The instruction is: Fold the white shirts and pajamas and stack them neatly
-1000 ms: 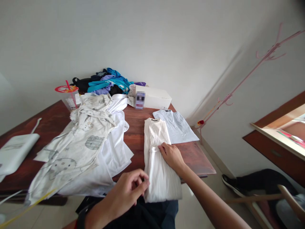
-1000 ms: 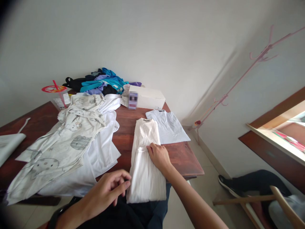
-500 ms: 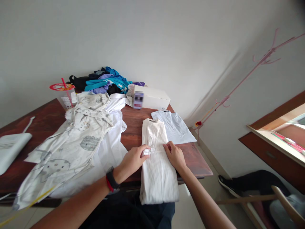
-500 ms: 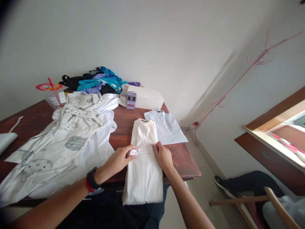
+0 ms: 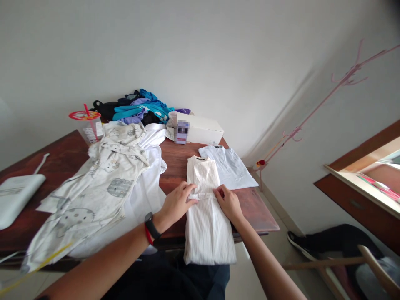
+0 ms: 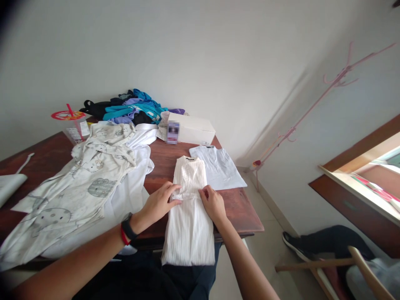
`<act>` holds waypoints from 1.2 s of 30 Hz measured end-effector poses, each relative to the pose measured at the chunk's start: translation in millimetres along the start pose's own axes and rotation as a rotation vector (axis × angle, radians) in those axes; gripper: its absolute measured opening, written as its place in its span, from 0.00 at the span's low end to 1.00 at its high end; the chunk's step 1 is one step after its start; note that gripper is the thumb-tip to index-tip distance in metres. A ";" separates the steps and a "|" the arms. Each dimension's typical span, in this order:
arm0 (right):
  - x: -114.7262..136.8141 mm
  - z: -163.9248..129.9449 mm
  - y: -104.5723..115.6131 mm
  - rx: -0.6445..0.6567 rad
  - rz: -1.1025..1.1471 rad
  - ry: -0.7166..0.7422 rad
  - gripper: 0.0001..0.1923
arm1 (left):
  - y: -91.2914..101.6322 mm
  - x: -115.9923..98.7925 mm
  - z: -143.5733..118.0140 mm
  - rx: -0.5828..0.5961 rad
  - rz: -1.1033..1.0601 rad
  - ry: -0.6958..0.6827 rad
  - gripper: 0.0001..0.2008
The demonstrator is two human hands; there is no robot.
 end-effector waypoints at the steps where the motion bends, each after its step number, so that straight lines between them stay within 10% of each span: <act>1: 0.1 -0.4 -0.6 -0.004 -0.012 0.005 0.16 | 3.6 -2.4 -1.7 -0.046 0.052 -0.025 0.21; 4: 3.9 -1.5 2.5 -0.039 -0.031 0.032 0.16 | 11.0 -28.1 -11.8 -0.097 0.166 -0.268 0.19; 9: 19.6 -17.0 22.7 -0.137 0.004 0.144 0.13 | 1.4 -70.9 -56.5 0.226 0.181 -0.822 0.23; 15: 20.9 -92.8 22.4 0.133 -0.080 0.456 0.33 | 13.1 -50.4 -62.2 0.358 0.163 -0.847 0.40; 22: 5.9 -125.6 15.9 0.470 -0.218 0.423 0.54 | 9.2 -38.7 -36.1 0.305 0.092 -0.911 0.39; 31: -1.7 -93.4 9.2 0.472 -0.037 0.474 0.36 | -1.7 -29.8 -32.1 0.492 0.003 -0.864 0.55; 36: 3.7 -69.4 19.4 0.394 0.293 0.259 0.27 | -5.8 -33.9 -37.5 0.348 -0.047 -0.766 0.61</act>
Point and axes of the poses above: each hand's wrist, its own z-axis towards the middle knuckle, its own y-axis out of the back of the hand, x = y × z, the point moved 8 cm from there along z, towards the middle knuckle, and after that the axes turned 13 degrees about z, right-handed, at the moved point
